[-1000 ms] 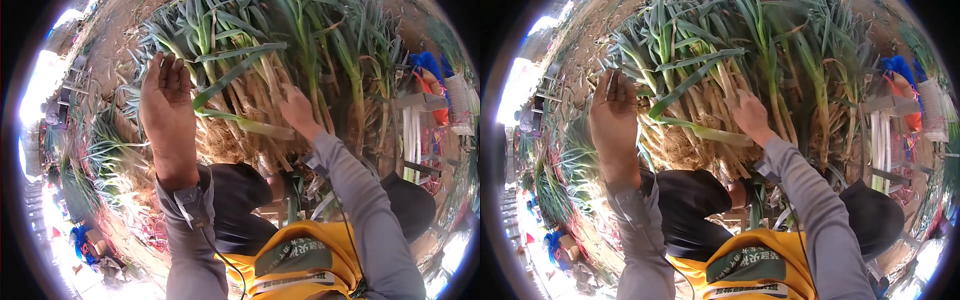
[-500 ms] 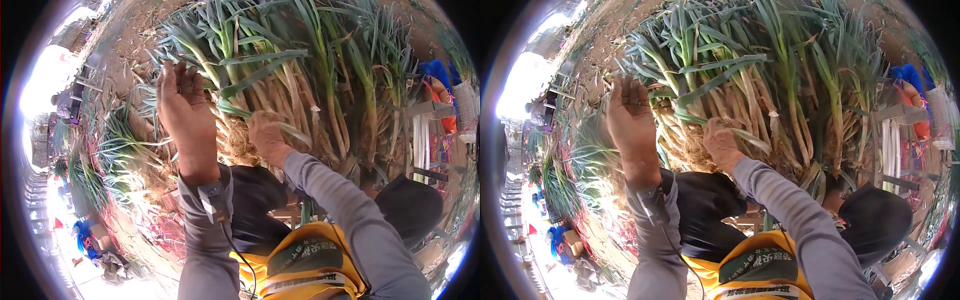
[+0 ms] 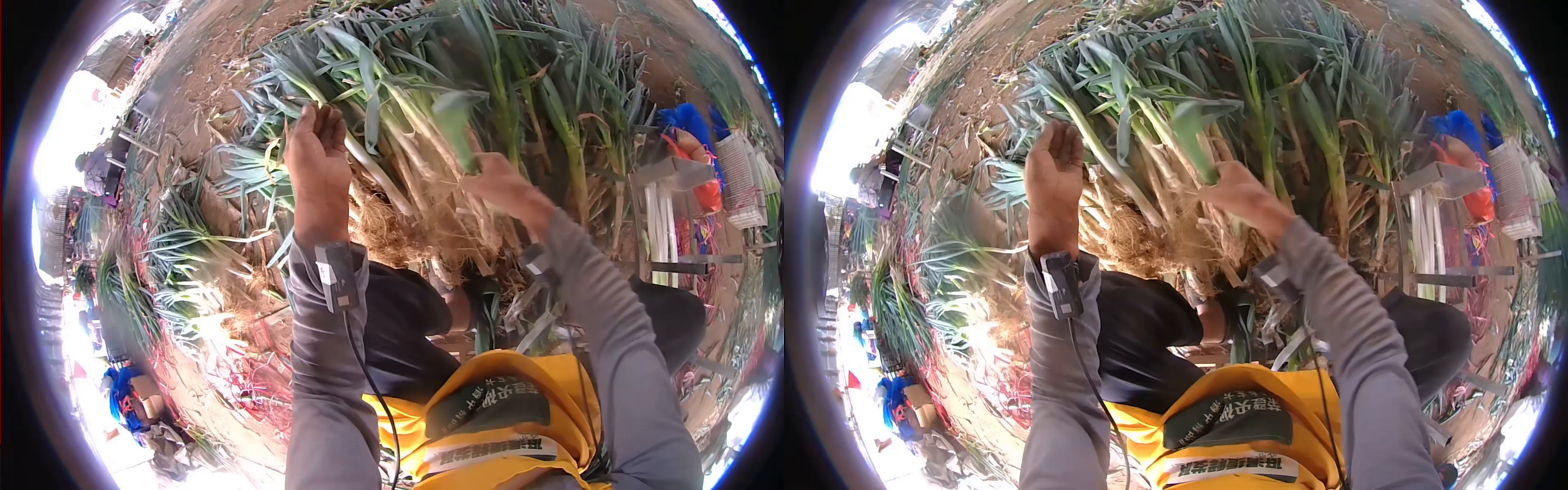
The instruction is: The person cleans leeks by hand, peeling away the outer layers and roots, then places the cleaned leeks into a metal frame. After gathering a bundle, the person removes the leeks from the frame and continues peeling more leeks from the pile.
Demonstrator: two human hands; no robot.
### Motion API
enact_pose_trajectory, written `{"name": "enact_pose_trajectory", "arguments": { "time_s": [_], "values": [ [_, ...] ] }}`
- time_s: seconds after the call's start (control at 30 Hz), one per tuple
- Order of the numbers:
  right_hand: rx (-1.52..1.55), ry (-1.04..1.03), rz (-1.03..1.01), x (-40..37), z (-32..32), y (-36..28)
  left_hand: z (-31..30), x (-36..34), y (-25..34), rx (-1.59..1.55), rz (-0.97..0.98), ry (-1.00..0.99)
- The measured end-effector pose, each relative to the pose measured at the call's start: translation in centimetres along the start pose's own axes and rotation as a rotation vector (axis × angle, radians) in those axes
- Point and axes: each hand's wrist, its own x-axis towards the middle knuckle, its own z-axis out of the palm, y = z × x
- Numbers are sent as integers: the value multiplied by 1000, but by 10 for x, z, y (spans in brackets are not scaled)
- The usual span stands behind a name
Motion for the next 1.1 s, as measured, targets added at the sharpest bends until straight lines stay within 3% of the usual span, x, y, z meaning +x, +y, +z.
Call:
{"name": "enact_pose_trajectory", "arguments": {
  "time_s": [0.03,0.07,0.13,0.23,0.3,0.37,0.43,0.5,0.53,0.6,0.7,0.77,0.83,0.97,1.1],
  "values": [
    [289,-196,79,-9,-23,1,0,3,-8,4,-81,21],
    [287,-188,80,-20,-38,1,2,4,-20,28,-141,30],
    [614,-154,40,-45,-62,-1,5,6,-47,136,-248,18],
    [563,-114,86,-83,-83,-11,31,-4,-86,269,-386,1],
    [548,-139,51,-107,-78,-13,46,-33,-103,172,-395,-152],
    [613,-239,142,-130,-68,2,19,1,-150,161,-477,-317],
    [206,-187,7,-146,-48,24,48,-27,-152,375,-504,-25],
    [164,-112,-36,-159,-26,64,50,-45,-155,346,-488,-391],
    [129,-20,-59,-161,-20,76,57,-52,-154,347,-484,-383],
    [107,-18,29,-153,-27,73,74,-72,-142,583,-249,-578],
    [78,28,159,-118,-31,98,91,-104,-121,562,-349,-562],
    [-383,109,112,-89,-28,131,85,-124,-122,544,-382,-758],
    [-333,188,54,-69,-22,127,77,-143,-119,658,-94,-985],
    [-389,330,20,-25,8,82,65,-163,-103,810,-11,-1006],
    [-316,258,-126,23,50,5,63,-156,-91,823,185,-999]
  ]
}}
